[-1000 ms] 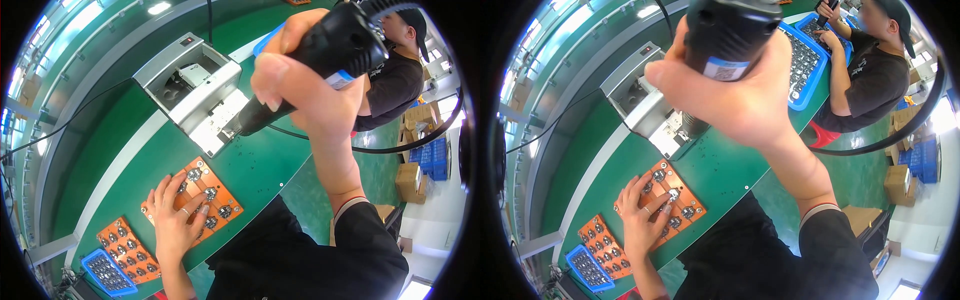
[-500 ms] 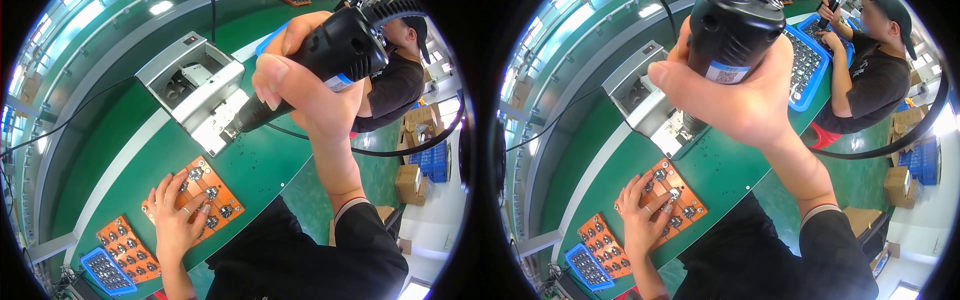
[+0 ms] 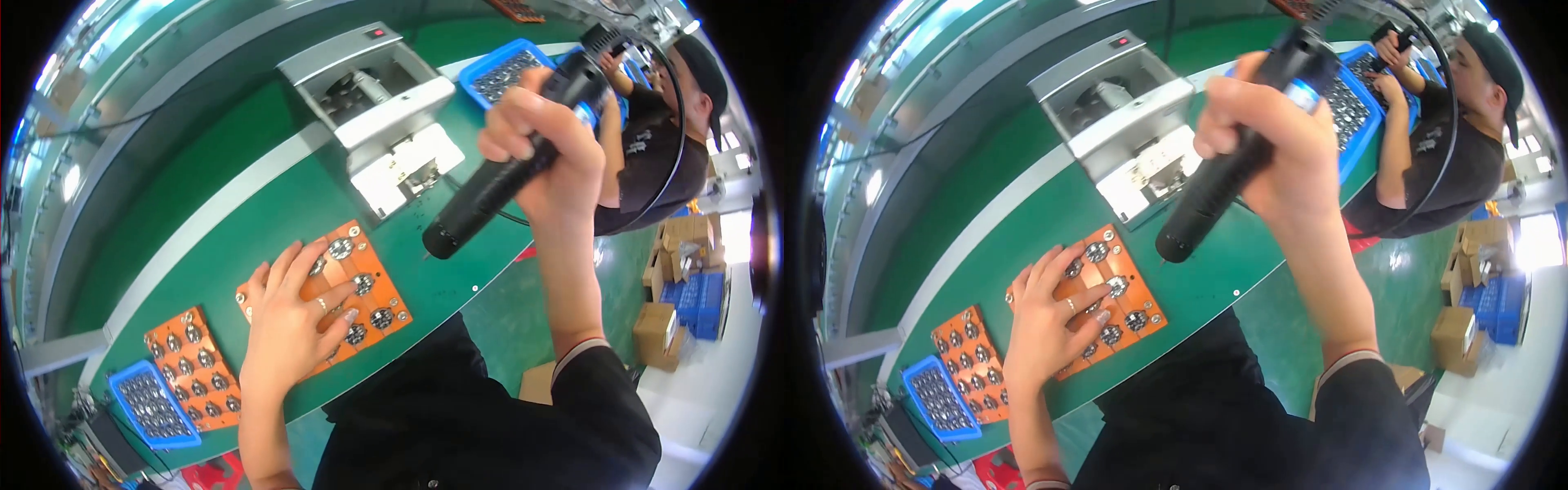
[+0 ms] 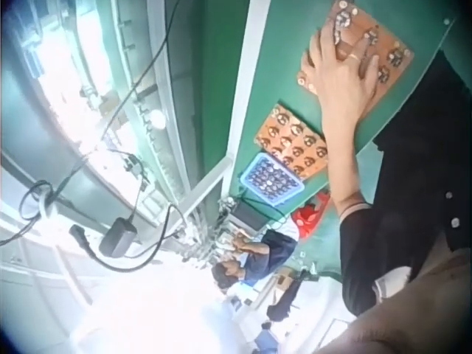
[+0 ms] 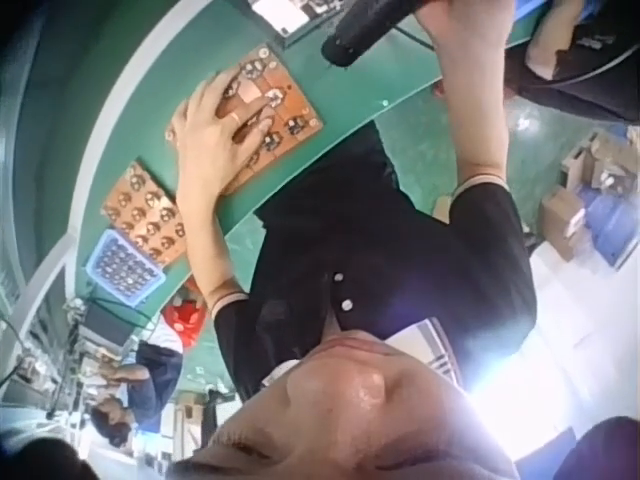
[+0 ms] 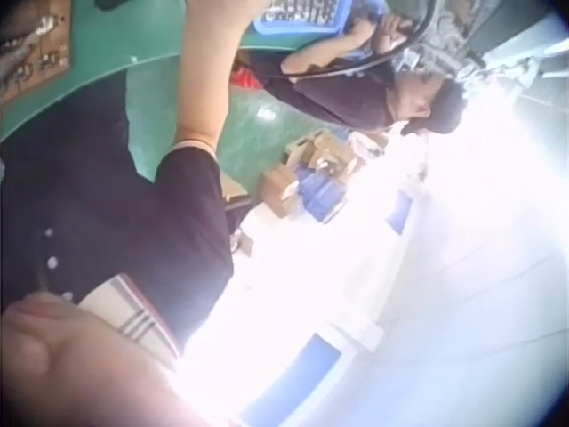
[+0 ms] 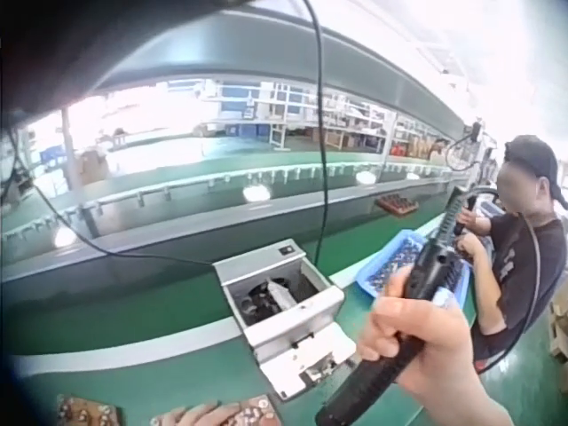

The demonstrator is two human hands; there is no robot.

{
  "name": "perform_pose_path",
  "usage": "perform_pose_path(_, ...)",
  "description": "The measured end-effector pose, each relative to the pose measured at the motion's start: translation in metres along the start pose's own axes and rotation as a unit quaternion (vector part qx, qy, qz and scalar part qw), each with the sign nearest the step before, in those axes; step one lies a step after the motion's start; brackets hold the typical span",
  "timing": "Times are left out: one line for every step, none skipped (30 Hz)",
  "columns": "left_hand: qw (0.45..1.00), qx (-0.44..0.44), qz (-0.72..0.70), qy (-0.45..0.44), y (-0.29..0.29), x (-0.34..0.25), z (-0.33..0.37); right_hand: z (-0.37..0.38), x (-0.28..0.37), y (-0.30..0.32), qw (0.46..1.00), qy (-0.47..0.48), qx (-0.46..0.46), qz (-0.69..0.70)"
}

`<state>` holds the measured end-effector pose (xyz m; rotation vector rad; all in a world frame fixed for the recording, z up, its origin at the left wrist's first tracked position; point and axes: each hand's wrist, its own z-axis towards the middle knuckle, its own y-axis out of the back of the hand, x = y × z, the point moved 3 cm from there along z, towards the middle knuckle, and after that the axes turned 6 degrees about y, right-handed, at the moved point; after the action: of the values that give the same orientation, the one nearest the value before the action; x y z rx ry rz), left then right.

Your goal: The person assembles components onto printed circuit boards by securing screws into them with an electric screwdriver, working on boards placed in jigs on an assembly line.

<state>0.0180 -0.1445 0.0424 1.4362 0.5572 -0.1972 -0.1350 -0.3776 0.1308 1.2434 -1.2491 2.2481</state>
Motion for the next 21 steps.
perform_pose_path(1.0, 0.0, 0.0, 0.01, 0.001, 0.002, 0.0, -0.005, -0.002, -0.003, 1.0, 0.003, -0.006, 0.0)
perform_pose_path(1.0, -0.004, -0.005, 0.002, 0.001, 0.003, -0.001, -0.012, -0.005, -0.005, 1.0, 0.01, -0.005, 0.008)
perform_pose_path(1.0, -0.008, -0.01, -0.006, 0.001, 0.004, -0.003, -0.019, -0.008, -0.008, 1.0, 0.017, -0.005, 0.015)
perform_pose_path(1.0, -0.006, -0.01, -0.004, 0.001, 0.005, -0.004, -0.026, -0.011, -0.011, 1.0, 0.028, 0.002, 0.008)
perform_pose_path(1.0, -0.007, -0.011, 0.006, 0.001, 0.005, -0.005, -0.033, -0.015, -0.016, 0.999, 0.049, 0.02, 0.001)
perform_pose_path(1.0, -0.011, -0.011, 0.011, 0.001, 0.006, -0.005, -0.038, -0.02, -0.02, 0.997, 0.068, 0.041, -0.009)
perform_pose_path(1.0, -0.015, -0.014, 0.014, -0.001, 0.006, -0.005, -0.042, -0.023, -0.022, 0.994, 0.088, 0.062, -0.021)
perform_pose_path(1.0, -0.015, -0.017, 0.021, -0.002, 0.007, -0.006, -0.045, -0.028, -0.026, 0.991, 0.108, 0.081, -0.026)
perform_pose_path(0.999, -0.022, -0.019, 0.024, -0.002, 0.008, -0.006, -0.048, -0.031, -0.03, 0.988, 0.116, 0.09, -0.037)
perform_pose_path(0.999, -0.029, -0.021, 0.025, -0.003, 0.009, -0.006, -0.05, -0.034, -0.031, 0.989, 0.115, 0.087, -0.045)
perform_pose_path(0.999, -0.029, -0.024, 0.03, -0.003, 0.01, -0.007, -0.051, -0.036, -0.032, 0.989, 0.114, 0.084, -0.053)
perform_pose_path(0.999, -0.032, -0.027, 0.026, -0.004, 0.011, -0.008, -0.052, -0.039, -0.033, 0.989, 0.109, 0.087, -0.053)
perform_pose_path(0.999, -0.036, -0.029, 0.02, -0.004, 0.012, -0.008, -0.052, -0.041, -0.032, 0.991, 0.102, 0.074, -0.045)
perform_pose_path(0.999, -0.038, -0.03, 0.023, -0.005, 0.012, -0.008, -0.052, -0.042, -0.03, 0.993, 0.096, 0.061, -0.038)
perform_pose_path(0.998, -0.043, -0.028, 0.021, -0.006, 0.013, -0.009, -0.051, -0.043, -0.031, 0.993, 0.095, 0.064, -0.038)
perform_pose_path(0.998, -0.049, -0.027, 0.016, -0.006, 0.012, -0.007, -0.05, -0.042, -0.029, 0.993, 0.095, 0.058, -0.041)
perform_pose_path(0.998, -0.052, -0.028, 0.013, -0.005, 0.012, -0.007, -0.049, -0.04, -0.028, 0.993, 0.097, 0.053, -0.043)
perform_pose_path(0.999, -0.043, -0.025, 0.018, -0.005, 0.011, -0.009, -0.046, -0.036, -0.028, 0.992, 0.102, 0.054, -0.046)
perform_pose_path(0.999, -0.037, -0.022, 0.017, -0.004, 0.01, -0.006, -0.04, -0.029, -0.026, 0.994, 0.105, 0.034, -0.006)
perform_pose_path(0.999, -0.044, -0.022, 0.007, -0.003, 0.009, -0.006, -0.032, -0.02, -0.024, 0.993, 0.109, 0.015, 0.035)
perform_pose_path(0.999, -0.039, -0.018, 0.02, -0.002, 0.009, -0.008, -0.017, -0.007, -0.02, 0.989, 0.116, 0.013, 0.095)
